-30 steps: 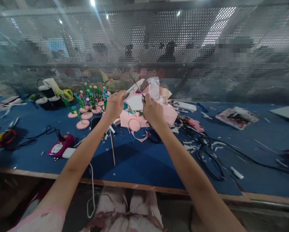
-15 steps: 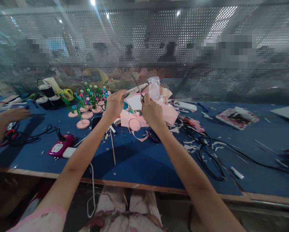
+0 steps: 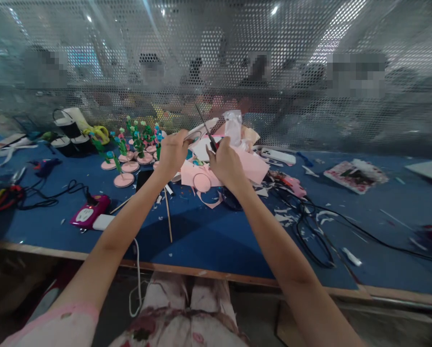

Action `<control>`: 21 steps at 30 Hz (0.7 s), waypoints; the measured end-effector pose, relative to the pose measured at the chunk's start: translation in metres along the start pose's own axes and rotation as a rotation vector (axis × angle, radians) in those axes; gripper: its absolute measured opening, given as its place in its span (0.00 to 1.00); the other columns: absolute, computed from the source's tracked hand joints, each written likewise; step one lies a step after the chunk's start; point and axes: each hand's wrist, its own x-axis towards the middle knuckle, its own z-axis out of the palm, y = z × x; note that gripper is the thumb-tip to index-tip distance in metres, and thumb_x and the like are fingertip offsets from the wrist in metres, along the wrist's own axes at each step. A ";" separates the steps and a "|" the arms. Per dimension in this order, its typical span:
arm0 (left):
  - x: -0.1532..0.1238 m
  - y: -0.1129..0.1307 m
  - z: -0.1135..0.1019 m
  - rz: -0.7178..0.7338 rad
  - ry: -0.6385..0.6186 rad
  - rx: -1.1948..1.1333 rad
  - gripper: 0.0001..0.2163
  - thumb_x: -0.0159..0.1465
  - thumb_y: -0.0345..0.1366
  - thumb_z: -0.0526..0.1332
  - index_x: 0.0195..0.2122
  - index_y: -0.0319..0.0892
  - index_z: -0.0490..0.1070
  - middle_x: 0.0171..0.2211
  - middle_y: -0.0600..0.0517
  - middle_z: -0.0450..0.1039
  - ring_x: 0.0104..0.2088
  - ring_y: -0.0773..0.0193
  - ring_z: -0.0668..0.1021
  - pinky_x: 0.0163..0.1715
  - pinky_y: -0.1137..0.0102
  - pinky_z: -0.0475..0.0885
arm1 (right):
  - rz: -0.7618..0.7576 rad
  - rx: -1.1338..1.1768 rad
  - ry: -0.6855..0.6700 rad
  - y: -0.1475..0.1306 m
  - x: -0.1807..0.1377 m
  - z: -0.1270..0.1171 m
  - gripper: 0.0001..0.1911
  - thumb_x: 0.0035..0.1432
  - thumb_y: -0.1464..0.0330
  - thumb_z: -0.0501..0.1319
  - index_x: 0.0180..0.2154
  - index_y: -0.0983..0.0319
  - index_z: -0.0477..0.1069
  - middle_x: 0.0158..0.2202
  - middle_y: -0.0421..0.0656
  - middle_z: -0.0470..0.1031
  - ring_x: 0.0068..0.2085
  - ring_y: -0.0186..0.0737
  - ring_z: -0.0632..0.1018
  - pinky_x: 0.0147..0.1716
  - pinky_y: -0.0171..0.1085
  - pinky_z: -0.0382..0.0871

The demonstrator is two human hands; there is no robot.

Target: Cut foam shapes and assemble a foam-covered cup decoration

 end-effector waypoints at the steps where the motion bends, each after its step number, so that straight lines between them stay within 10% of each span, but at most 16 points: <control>1: 0.000 0.000 -0.002 -0.031 0.001 0.011 0.06 0.62 0.32 0.54 0.36 0.41 0.70 0.33 0.46 0.75 0.39 0.56 0.76 0.43 0.65 0.66 | -0.022 0.029 -0.003 0.001 0.001 -0.001 0.16 0.64 0.68 0.46 0.50 0.71 0.57 0.42 0.59 0.73 0.40 0.47 0.73 0.33 0.38 0.60; 21: 0.011 -0.036 0.006 0.036 0.116 0.010 0.05 0.61 0.33 0.56 0.30 0.42 0.70 0.27 0.50 0.74 0.36 0.59 0.77 0.38 0.68 0.66 | -0.023 -0.168 -0.091 -0.003 -0.004 0.007 0.19 0.67 0.67 0.41 0.54 0.70 0.57 0.39 0.57 0.74 0.36 0.45 0.75 0.32 0.38 0.60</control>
